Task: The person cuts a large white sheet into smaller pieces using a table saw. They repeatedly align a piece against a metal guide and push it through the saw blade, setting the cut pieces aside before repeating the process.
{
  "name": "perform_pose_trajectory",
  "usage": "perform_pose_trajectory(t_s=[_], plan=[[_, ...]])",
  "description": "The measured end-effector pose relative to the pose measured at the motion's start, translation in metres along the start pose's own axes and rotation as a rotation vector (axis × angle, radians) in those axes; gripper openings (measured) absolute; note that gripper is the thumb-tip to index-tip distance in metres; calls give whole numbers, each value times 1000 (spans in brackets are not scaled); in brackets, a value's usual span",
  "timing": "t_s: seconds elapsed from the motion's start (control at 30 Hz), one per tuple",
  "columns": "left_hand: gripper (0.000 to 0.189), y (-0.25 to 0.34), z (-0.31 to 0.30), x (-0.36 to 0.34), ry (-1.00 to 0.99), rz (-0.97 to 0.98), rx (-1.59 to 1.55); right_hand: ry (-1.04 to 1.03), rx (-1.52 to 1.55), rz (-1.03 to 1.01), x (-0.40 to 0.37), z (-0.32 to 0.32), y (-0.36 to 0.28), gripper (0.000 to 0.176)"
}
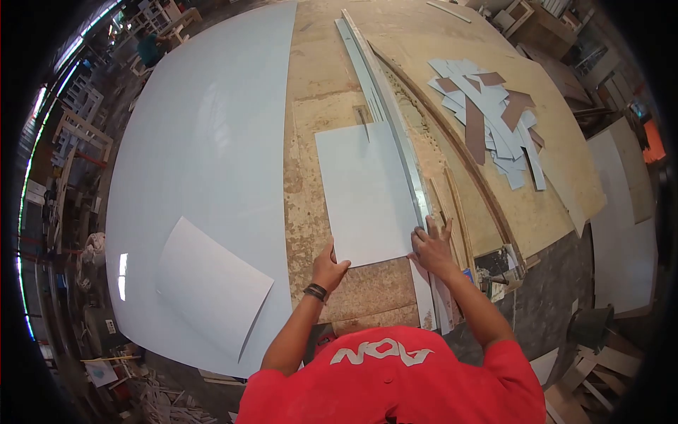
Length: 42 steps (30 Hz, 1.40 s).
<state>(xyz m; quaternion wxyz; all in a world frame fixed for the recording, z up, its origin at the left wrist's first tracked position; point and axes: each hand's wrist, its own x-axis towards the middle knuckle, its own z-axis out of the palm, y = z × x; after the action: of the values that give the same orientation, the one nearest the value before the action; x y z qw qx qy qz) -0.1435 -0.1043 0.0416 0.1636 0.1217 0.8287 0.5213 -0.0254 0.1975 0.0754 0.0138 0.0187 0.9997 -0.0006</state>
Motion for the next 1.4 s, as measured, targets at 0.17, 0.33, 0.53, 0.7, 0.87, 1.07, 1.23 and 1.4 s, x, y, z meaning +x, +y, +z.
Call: perform_pose_trajectory(t_s=[0.17,0.33,0.53,0.7,0.87,1.07,1.23,1.4], plan=[[98,2,-8,49,-111,-18,177,-5,-8,-8,46,-3,12,54],[99,24,-14,99,-149,-73,320,-27,-25,9,96,-9,23,50],[102,26,-21,169,-179,15,373,-77,-20,30,162,-13,39,48],[106,19,-14,220,-114,-34,485,-77,7,33,207,-16,53,47],[110,16,-15,235,-159,-65,551,-39,0,3,219,-9,59,41],[114,14,-13,236,-123,-66,571,-10,-95,-75,220,0,67,25],[112,20,-14,242,-86,-65,587,-30,-133,-16,232,9,71,32],[112,18,-18,272,-110,-67,580,-88,-159,-4,261,-2,74,32]])
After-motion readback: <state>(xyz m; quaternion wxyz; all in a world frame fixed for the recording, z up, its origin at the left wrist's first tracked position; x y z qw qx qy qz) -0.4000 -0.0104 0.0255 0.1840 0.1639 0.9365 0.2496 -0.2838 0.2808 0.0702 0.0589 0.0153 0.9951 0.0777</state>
